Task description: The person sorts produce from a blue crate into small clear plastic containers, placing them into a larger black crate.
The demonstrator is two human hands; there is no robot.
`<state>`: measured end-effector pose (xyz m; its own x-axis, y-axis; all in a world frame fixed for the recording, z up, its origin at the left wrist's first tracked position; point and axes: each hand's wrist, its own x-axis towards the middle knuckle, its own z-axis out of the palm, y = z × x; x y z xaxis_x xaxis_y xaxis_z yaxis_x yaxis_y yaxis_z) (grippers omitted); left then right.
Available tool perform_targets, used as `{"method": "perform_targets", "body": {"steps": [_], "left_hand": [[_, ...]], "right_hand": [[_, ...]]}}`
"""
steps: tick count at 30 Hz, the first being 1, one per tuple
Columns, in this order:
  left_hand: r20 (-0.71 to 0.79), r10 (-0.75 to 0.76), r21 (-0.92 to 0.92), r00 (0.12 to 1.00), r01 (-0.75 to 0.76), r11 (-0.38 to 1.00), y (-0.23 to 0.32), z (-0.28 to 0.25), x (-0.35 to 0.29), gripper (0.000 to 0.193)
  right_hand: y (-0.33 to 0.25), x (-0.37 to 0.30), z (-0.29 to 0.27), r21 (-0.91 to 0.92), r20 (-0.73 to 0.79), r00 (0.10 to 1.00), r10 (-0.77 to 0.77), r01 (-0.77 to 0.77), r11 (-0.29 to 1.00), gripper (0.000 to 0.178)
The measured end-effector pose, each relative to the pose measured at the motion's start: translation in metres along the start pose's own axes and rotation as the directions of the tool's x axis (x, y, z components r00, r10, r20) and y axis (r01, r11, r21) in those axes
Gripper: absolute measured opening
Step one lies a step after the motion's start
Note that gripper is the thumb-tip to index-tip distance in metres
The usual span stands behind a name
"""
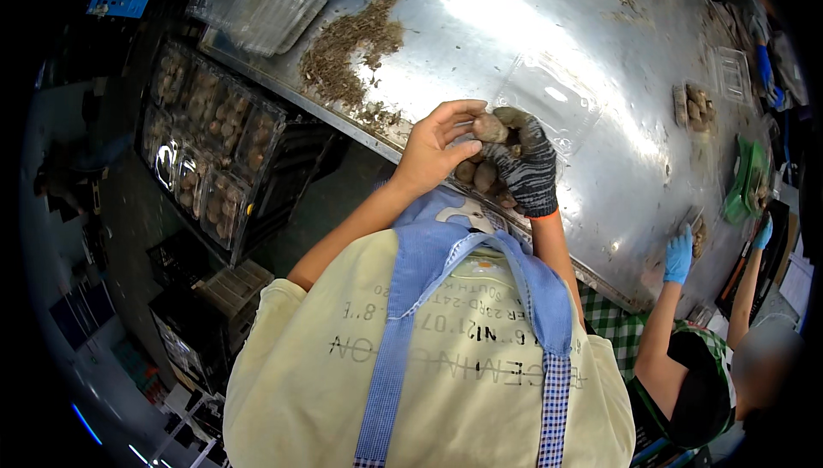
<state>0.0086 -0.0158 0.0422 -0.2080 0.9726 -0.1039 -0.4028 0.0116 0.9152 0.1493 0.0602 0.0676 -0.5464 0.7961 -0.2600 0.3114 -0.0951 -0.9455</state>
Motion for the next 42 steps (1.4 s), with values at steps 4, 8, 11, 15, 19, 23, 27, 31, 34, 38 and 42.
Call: {"method": "perform_targets", "body": {"steps": [4,8,11,15,19,23,27,31,34,38,42], "left_hand": [[-0.008,0.062,0.499,0.998,-0.05,0.865,0.001,0.005,0.003,0.042],[0.174,0.08,0.87,0.982,-0.191,0.454,-0.02,0.005,0.01,0.035],[0.179,-0.057,0.948,0.982,-0.157,0.276,-0.024,0.022,0.012,0.038],[0.117,-0.049,0.99,0.992,-0.112,0.089,-0.038,0.034,0.025,0.043],[0.014,-0.219,0.962,0.976,0.047,0.268,-0.03,0.029,0.038,0.047],[0.015,-0.399,0.312,0.917,0.375,0.873,-0.025,0.002,0.035,0.043],[0.132,-0.541,-0.246,0.83,0.556,0.794,-0.001,0.001,0.026,0.037],[0.171,-0.516,-0.36,0.84,0.54,0.76,0.006,-0.003,0.018,0.035],[0.072,-0.48,-0.357,0.874,0.472,0.806,0.014,0.0,0.014,0.034],[0.043,-0.267,-0.223,0.963,0.27,0.937,0.026,0.003,0.007,0.036],[0.007,-0.099,0.05,0.995,0.099,0.994,0.024,0.0,0.001,0.042]], "right_hand": [[0.041,0.023,-0.034,-0.317,-0.319,0.915,-0.246,0.141,0.938,0.033],[0.061,0.039,-0.065,-0.824,-0.176,0.956,-0.235,-0.013,0.566,0.038],[0.075,0.043,-0.063,-0.9,-0.15,0.983,-0.105,-0.092,0.426,0.041],[0.084,0.043,-0.066,-0.865,-0.162,0.976,-0.148,-0.068,0.498,0.043],[0.081,0.034,-0.063,-0.776,-0.252,0.944,-0.212,-0.067,0.627,0.043],[0.069,0.022,-0.062,-0.591,-0.381,0.841,-0.384,0.098,0.801,0.025],[0.051,0.012,-0.045,-0.324,-0.292,0.912,-0.288,0.189,0.927,0.017],[0.026,0.003,-0.02,-0.382,-0.088,0.919,-0.384,0.325,0.865,0.021],[0.013,0.003,-0.004,-0.635,0.148,0.744,-0.651,0.576,0.515,0.024],[0.044,0.013,0.001,-0.471,0.066,0.8,-0.597,0.552,0.688,0.022],[0.038,0.011,-0.005,-0.221,0.041,0.948,-0.316,0.317,0.922,0.021]]}}
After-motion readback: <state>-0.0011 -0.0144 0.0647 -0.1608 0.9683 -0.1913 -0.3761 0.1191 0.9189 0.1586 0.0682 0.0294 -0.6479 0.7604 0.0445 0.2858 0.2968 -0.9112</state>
